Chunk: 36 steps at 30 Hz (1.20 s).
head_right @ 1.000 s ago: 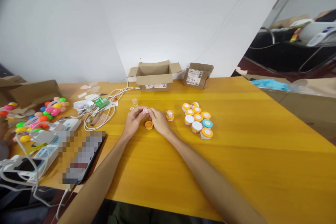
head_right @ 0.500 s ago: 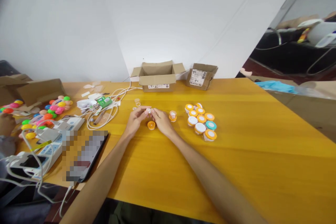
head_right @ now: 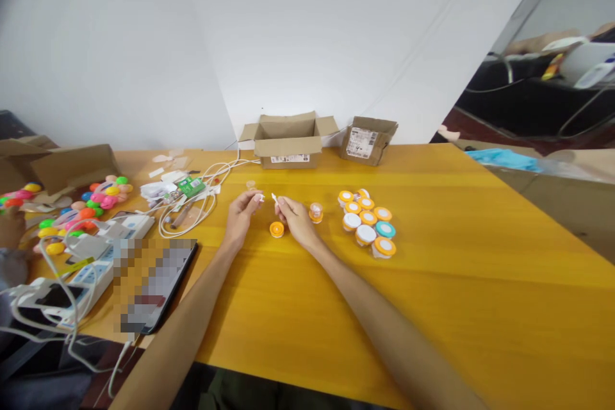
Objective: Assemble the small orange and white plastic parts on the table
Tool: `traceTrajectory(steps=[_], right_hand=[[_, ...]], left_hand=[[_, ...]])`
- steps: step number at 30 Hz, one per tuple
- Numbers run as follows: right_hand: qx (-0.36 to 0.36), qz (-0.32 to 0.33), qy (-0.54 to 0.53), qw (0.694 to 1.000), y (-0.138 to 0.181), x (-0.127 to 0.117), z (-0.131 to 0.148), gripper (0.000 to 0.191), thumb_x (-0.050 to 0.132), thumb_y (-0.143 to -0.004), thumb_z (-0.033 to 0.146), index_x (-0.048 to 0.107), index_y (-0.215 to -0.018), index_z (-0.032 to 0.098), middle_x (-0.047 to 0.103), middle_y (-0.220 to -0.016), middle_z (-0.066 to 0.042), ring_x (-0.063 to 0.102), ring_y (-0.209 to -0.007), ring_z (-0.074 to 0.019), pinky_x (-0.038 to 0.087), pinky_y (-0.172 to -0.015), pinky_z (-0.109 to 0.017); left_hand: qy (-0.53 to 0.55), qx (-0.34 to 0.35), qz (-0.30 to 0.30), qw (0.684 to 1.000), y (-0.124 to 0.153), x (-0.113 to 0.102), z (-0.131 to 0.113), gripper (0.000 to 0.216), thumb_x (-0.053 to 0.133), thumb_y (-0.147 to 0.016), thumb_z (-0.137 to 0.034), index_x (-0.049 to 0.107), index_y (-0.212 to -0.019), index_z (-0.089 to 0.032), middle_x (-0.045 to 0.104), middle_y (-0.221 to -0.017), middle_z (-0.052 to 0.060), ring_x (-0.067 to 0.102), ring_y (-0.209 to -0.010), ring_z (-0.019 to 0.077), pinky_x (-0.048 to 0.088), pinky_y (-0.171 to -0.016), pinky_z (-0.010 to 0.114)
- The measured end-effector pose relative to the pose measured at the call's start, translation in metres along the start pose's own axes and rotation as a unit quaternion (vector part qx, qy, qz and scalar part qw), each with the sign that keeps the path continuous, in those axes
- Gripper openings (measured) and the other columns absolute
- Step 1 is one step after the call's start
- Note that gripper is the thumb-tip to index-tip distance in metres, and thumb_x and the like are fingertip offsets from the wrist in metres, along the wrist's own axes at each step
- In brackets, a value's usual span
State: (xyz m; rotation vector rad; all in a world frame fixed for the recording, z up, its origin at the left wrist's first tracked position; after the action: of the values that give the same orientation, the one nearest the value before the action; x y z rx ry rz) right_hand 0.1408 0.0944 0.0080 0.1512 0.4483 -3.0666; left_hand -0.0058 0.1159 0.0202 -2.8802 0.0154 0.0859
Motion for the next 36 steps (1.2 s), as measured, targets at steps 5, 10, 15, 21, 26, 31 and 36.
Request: traceTrajectory(steps=[5, 10, 15, 21, 26, 31, 36], right_hand=[[-0.022, -0.003, 0.050, 0.999, 0.002, 0.000, 0.001, 0.042, 0.047, -0.089, 0.061, 0.056, -0.073, 0.024, 0.054, -0.062, 0.003, 0.052, -0.061, -0.0157, 0.043, -0.062, -0.029], [-0.037, 0.000, 0.054, 0.998, 0.002, 0.002, 0.001, 0.031, 0.054, -0.087, 0.051, 0.059, -0.076, 0.023, 0.062, -0.068, 0.001, 0.057, -0.065, -0.0166, 0.046, -0.067, -0.030], [-0.027, -0.004, 0.064, 0.998, 0.001, 0.003, 0.000, 0.022, 0.057, -0.085, 0.042, 0.062, -0.077, 0.023, 0.068, -0.073, 0.000, 0.061, -0.069, -0.0174, 0.050, -0.070, -0.031], [-0.008, -0.014, 0.071, 0.997, 0.001, 0.002, -0.005, 0.014, 0.059, -0.083, 0.035, 0.065, -0.078, 0.023, 0.072, -0.077, -0.002, 0.065, -0.072, -0.0191, 0.053, -0.073, -0.033], [0.003, -0.027, 0.070, 0.997, 0.000, 0.001, -0.009, 0.011, 0.059, -0.082, 0.031, 0.065, -0.077, 0.023, 0.073, -0.077, -0.002, 0.066, -0.072, -0.0190, 0.054, -0.074, -0.033], [0.005, -0.032, 0.070, 0.997, 0.000, 0.002, -0.008, 0.008, 0.061, -0.080, 0.028, 0.066, -0.077, 0.022, 0.074, -0.079, -0.003, 0.067, -0.072, -0.0193, 0.054, -0.075, -0.034], [0.006, -0.030, 0.072, 0.997, 0.000, 0.002, -0.008, 0.008, 0.061, -0.080, 0.027, 0.066, -0.077, 0.023, 0.074, -0.080, -0.002, 0.068, -0.073, -0.0192, 0.055, -0.074, -0.033]], left_hand=[[-0.182, 0.035, -0.060, 0.981, -0.002, -0.011, 0.001, 0.013, 0.067, -0.076, -0.015, 0.071, -0.086, -0.021, 0.072, -0.081, 0.003, 0.065, -0.085, 0.0207, 0.050, -0.082, 0.034], [-0.364, 0.073, -0.047, 0.927, 0.003, -0.008, -0.005, 0.021, 0.065, -0.077, -0.010, 0.072, -0.091, -0.024, 0.072, -0.090, 0.006, 0.060, -0.101, 0.0273, 0.045, -0.089, 0.041], [-0.421, 0.075, -0.052, 0.903, 0.005, -0.011, -0.002, 0.021, 0.064, -0.082, -0.015, 0.072, -0.097, -0.027, 0.067, -0.096, 0.009, 0.056, -0.104, 0.0313, 0.042, -0.087, 0.044], [-0.419, 0.101, -0.065, 0.900, 0.003, -0.014, 0.006, 0.025, 0.064, -0.082, -0.017, 0.069, -0.105, -0.025, 0.064, -0.096, 0.010, 0.055, -0.100, 0.0317, 0.043, -0.084, 0.043], [-0.395, 0.121, -0.033, 0.910, 0.003, -0.008, 0.001, 0.016, 0.061, -0.082, -0.013, 0.068, -0.092, -0.023, 0.063, -0.089, 0.007, 0.057, -0.093, 0.0273, 0.044, -0.084, 0.041], [-0.395, 0.135, 0.018, 0.909, 0.006, 0.001, -0.002, 0.015, 0.061, -0.082, -0.012, 0.068, -0.078, -0.024, 0.065, -0.083, 0.007, 0.056, -0.091, 0.0280, 0.043, -0.083, 0.041], [-0.396, 0.128, 0.001, 0.910, 0.006, -0.001, -0.002, 0.017, 0.062, -0.082, -0.012, 0.071, -0.089, -0.025, 0.068, -0.097, 0.009, 0.057, -0.099, 0.0297, 0.043, -0.086, 0.042]])
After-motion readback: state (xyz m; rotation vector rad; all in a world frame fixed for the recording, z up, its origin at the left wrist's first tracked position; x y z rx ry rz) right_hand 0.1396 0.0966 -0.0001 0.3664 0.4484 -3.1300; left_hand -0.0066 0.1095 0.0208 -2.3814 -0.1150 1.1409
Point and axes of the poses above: each hand's wrist, its own y-axis away from the middle knuckle, its own x-axis out of the palm, z = x × y, the point moved 6 cm from there along -y, towards the middle knuckle
